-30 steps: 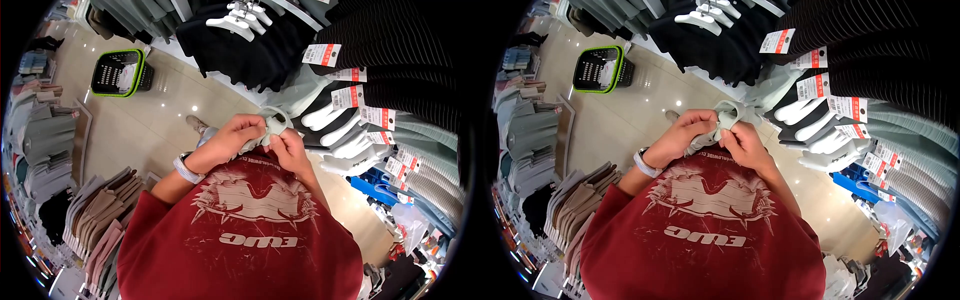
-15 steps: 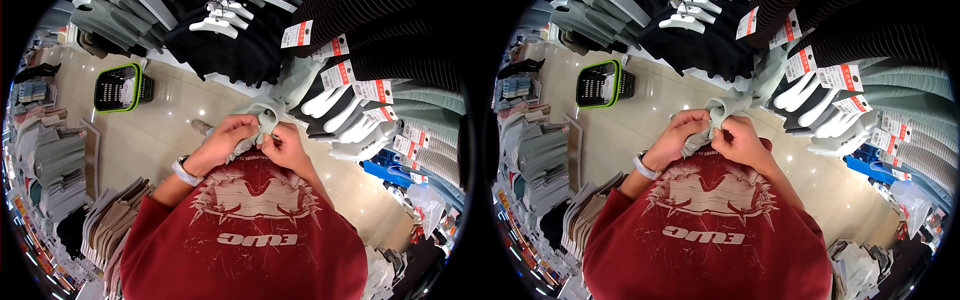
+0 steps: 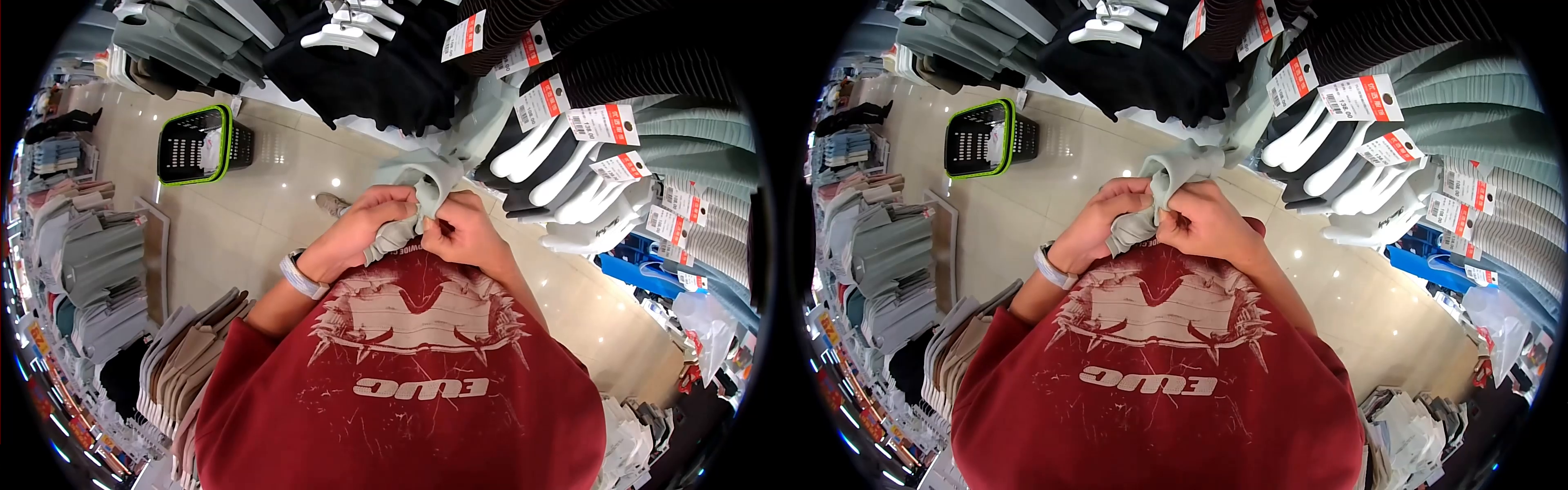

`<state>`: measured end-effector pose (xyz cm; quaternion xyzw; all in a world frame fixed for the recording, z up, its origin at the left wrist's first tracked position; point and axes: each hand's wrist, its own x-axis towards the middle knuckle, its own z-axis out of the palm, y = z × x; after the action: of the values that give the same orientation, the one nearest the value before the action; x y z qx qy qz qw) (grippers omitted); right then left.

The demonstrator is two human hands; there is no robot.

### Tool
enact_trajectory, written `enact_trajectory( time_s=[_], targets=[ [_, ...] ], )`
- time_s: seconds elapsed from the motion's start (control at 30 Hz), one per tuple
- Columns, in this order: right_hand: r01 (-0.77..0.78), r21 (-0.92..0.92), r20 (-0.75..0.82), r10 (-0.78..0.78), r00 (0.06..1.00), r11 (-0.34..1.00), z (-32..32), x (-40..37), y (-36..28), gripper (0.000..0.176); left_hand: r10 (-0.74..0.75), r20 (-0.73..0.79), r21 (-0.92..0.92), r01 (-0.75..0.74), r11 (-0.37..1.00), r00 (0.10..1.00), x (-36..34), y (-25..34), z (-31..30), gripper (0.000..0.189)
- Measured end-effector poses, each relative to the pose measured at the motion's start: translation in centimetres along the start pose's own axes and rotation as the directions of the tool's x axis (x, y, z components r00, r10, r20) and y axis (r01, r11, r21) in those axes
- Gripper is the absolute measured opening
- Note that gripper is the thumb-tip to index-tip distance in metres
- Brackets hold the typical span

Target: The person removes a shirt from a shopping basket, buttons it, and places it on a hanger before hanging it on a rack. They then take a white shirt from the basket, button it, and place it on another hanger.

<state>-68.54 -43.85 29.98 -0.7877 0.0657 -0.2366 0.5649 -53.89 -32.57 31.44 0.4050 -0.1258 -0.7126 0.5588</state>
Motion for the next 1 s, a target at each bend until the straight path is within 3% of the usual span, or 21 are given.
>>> enact_trajectory(
  time_s=[0.07,0.27,0.33,0.4,0.43,0.47,0.53,0.57,0.63,0.67,0.77,0.8,0.9,1.0],
  targets=[
    [0.026,0.001,-0.026,-0.025,0.999,1.000,-0.1,0.0,-0.1,0.011,-0.032,0.038,-0.008,0.032,0.999,0.999,0.0,0.3,0.2,0.016],
    [0.120,0.030,-0.141,-0.114,0.983,0.992,-0.1,-0.8,0.5,0.006,-0.118,-0.056,-0.053,0.115,0.992,0.991,0.0,0.5,1.4,0.015],
    [0.136,0.086,-0.175,-0.119,0.977,0.987,-0.1,-1.0,0.3,0.005,-0.042,0.148,0.107,0.026,0.994,0.988,-0.3,0.7,1.1,0.012],
    [0.042,0.263,-0.277,0.034,0.960,0.964,-0.2,-1.2,0.1,0.009,-0.017,0.124,0.107,0.004,0.994,0.992,-0.5,1.7,1.8,0.011],
    [-0.091,0.398,-0.280,0.215,0.936,0.913,-0.1,-1.7,0.5,0.015,0.007,0.104,0.107,-0.018,0.994,0.995,-0.5,1.9,2.0,0.010],
    [-0.108,0.417,-0.256,0.231,0.939,0.902,-0.6,-1.9,0.9,0.018,0.002,0.105,0.109,-0.014,0.994,0.994,-0.6,1.9,2.0,0.010],
    [-0.136,0.660,-0.261,0.395,0.881,0.739,-0.7,-2.0,1.1,0.024,0.072,0.010,0.113,-0.073,0.991,0.997,-0.7,2.0,1.7,0.010],
    [-0.135,0.661,-0.263,0.397,0.879,0.738,-0.6,-2.1,1.1,0.024,0.087,0.016,0.080,-0.088,0.993,0.996,-0.8,1.9,1.5,0.010],
    [-0.292,0.710,-0.128,0.525,0.841,0.641,-0.3,-2.4,0.8,0.032,0.085,0.022,0.092,-0.087,0.992,0.996,-0.9,1.7,1.5,0.010],
    [-0.425,0.614,0.045,0.508,0.860,0.666,-0.5,-2.8,1.1,0.039,0.087,0.028,0.103,-0.089,0.991,0.996,-0.9,1.5,1.5,0.010],
    [-0.617,0.403,0.220,0.582,0.783,0.676,0.3,-1.8,-0.4,0.044,0.143,-0.047,0.121,-0.136,0.983,0.989,-1.0,1.5,2.9,0.009],
    [-0.616,0.404,0.217,0.584,0.783,0.676,0.4,-1.9,-0.2,0.044,0.141,-0.044,0.122,-0.134,0.983,0.989,-1.0,1.2,2.5,0.009],
    [-0.506,0.333,0.011,0.533,0.846,0.796,0.8,-1.9,0.0,0.027,0.130,-0.079,0.054,-0.126,0.991,0.988,-1.0,1.1,1.1,0.008],
    [-0.372,0.259,-0.080,0.404,0.911,0.891,0.9,-2.0,0.0,0.028,0.110,0.051,0.055,-0.113,0.992,0.993,-1.1,2.2,1.0,0.013]
  ],
)
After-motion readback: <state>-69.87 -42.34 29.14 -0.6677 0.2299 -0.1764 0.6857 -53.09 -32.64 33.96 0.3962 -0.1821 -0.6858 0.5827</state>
